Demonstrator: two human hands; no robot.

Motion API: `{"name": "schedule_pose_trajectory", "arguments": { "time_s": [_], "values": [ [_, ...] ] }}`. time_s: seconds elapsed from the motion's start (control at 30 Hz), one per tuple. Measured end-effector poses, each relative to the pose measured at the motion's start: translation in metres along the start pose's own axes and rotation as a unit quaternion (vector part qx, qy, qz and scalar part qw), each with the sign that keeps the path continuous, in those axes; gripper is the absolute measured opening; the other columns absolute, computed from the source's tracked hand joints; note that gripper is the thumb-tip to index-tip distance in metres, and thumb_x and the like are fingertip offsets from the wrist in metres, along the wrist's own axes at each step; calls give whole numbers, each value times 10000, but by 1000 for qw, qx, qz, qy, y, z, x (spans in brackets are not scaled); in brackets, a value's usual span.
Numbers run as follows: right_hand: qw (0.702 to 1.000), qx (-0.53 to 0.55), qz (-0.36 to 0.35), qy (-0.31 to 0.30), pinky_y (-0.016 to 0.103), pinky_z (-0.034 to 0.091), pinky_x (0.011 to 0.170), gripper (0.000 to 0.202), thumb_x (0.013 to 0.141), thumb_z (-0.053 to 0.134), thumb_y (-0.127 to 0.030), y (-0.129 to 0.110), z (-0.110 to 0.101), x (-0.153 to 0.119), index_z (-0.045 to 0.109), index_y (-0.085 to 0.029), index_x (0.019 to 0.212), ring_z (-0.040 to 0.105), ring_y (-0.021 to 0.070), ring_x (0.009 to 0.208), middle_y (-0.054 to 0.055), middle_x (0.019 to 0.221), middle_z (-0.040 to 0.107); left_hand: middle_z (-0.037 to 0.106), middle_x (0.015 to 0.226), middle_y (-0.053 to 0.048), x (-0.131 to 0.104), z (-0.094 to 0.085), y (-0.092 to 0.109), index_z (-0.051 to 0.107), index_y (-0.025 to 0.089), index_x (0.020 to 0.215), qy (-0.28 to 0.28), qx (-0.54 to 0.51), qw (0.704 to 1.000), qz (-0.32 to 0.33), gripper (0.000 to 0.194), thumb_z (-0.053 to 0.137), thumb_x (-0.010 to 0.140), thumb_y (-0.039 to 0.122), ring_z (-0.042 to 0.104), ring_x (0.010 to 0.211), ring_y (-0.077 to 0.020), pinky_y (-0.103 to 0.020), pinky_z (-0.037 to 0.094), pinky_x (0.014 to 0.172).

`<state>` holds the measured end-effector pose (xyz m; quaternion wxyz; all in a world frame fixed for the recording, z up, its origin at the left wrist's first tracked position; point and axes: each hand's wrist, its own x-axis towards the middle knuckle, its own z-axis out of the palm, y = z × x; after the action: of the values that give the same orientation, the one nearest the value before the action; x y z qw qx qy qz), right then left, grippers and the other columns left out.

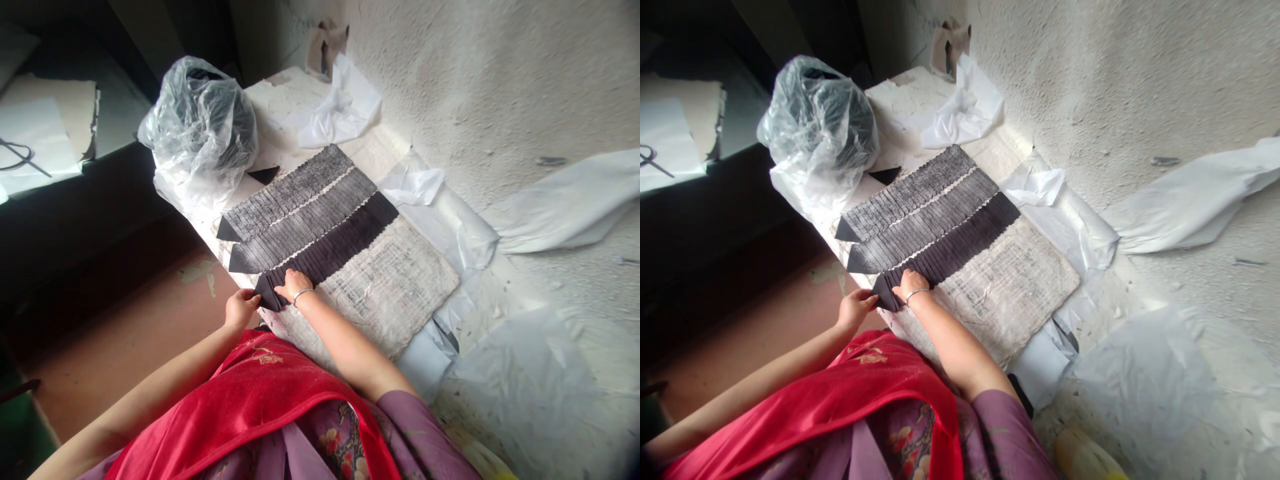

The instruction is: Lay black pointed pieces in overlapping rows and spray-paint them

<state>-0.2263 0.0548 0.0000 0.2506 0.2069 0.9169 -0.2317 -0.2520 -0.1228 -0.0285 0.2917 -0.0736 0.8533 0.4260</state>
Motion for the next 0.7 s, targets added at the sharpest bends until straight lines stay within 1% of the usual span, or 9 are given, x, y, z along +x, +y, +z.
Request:
{"name": "schedule_pose_trajectory", "arguments": {
  "time_s": [0.23, 0.4, 0.7],
  "values": [
    [1000, -1, 14, 10, 300, 472, 771, 479, 717, 619, -384, -5, 1, -2, 557, -76, 1077, 628, 246, 946, 181, 1029, 660, 683, 727, -75, -3, -3, 0, 659, 124, 845, -3, -32, 999, -19, 333, 660, 613, 362, 633, 577, -176, -281, 508, 578],
    [1000, 0, 13, 17, 304, 475, 775, 480, 712, 610, -375, -6, 2, -3, 556, -67, 1077, 624, 250, 950, 181, 1022, 660, 677, 690, -66, -2, -4, -5, 656, 129, 836, 1, -33, 999, -21, 332, 661, 610, 372, 634, 570, -178, -284, 509, 575],
    [1000, -2, 16, 22, 297, 478, 764, 478, 706, 612, -372, -6, 4, -3, 558, -72, 1074, 627, 246, 943, 176, 1015, 660, 670, 672, -57, -3, -8, -7, 655, 123, 832, 4, -51, 998, -24, 334, 666, 603, 365, 632, 572, -173, -284, 518, 585]
  ]
}}
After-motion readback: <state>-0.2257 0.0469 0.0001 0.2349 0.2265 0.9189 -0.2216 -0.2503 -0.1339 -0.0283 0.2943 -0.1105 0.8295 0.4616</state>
